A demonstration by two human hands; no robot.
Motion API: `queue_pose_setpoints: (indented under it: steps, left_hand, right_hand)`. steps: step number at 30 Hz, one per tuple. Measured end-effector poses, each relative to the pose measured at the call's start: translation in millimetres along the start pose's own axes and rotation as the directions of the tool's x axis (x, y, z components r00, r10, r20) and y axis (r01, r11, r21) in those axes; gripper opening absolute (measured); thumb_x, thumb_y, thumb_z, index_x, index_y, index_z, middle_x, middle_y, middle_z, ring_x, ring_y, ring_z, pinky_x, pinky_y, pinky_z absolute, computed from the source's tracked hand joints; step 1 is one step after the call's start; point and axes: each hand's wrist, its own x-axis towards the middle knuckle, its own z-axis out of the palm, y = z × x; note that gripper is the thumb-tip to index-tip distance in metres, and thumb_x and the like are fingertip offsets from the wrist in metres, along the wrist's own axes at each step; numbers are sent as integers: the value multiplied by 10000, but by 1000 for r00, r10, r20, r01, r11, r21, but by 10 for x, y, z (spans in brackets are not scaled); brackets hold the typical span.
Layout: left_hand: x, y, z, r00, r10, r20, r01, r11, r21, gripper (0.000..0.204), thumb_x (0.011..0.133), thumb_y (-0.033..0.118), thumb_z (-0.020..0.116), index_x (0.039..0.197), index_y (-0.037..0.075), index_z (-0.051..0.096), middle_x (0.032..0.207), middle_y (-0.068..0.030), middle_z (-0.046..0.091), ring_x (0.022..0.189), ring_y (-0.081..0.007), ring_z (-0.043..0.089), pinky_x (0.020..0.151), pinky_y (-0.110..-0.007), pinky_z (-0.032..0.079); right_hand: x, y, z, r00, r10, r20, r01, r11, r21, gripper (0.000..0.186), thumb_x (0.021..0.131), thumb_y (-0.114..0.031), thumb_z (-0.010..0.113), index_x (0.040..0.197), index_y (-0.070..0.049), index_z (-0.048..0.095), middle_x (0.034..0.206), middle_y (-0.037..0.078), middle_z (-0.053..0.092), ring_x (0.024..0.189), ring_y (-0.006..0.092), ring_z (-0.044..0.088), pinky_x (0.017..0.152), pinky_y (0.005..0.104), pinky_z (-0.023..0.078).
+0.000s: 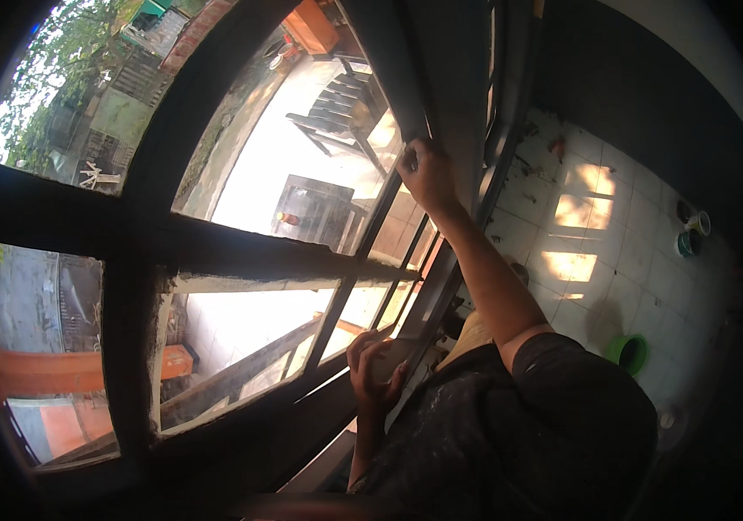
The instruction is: The person applies a white sealant to the joints of a metal window frame using a caulking gun. They move along the frame, applying the sealant to various sections and smoothing it with their finger.
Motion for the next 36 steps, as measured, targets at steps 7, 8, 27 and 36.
queue_pose_setpoints:
  steps: [7, 8, 27, 36]
  left_hand:
    - [12, 56, 80, 1000, 18, 7, -18, 1000, 16, 543, 804, 117, 913, 1308, 72, 717, 1501, -181, 550, 1207, -294, 666, 958, -414, 578]
    - [19, 53, 90, 1000, 17, 5, -17, 999, 27, 542, 806, 120, 912, 1310, 72, 718, 1505, -183, 548, 1214, -298, 666, 964, -416, 578]
    - [122, 195, 325, 991, -51, 121, 49, 999, 22, 550, 792, 125, 920, 1304, 103, 722, 1518, -169, 551, 1227, -305, 665, 1002, -430, 575]
    - [14, 152, 324, 990, -70, 119, 60, 995, 82, 550, 804, 121, 919, 1315, 112, 716, 1523, -177, 545, 1258, -325, 664, 1004, -449, 578]
  right_hand:
    - [16, 109, 82, 993, -101, -57, 101, 995, -7, 139, 896, -94, 810, 935, -31, 693, 758, 107, 697, 656, 217, 696, 629, 349, 544]
    - [4, 117, 100, 992, -93, -82, 93, 996, 2, 140, 893, -94, 811, 939, -30, 695, 750, 109, 687, 653, 225, 691, 630, 353, 543]
    - [-29, 68, -75, 992, -102, -80, 106, 993, 56, 141, 980, -86, 797, 1097, -28, 745, 888, 121, 713, 720, 208, 722, 654, 325, 565]
    - [-15, 121, 77, 989, -87, -118, 92, 995, 40, 144, 969, -142, 757, 1066, -47, 708, 924, 201, 737, 822, 412, 758, 702, 448, 605]
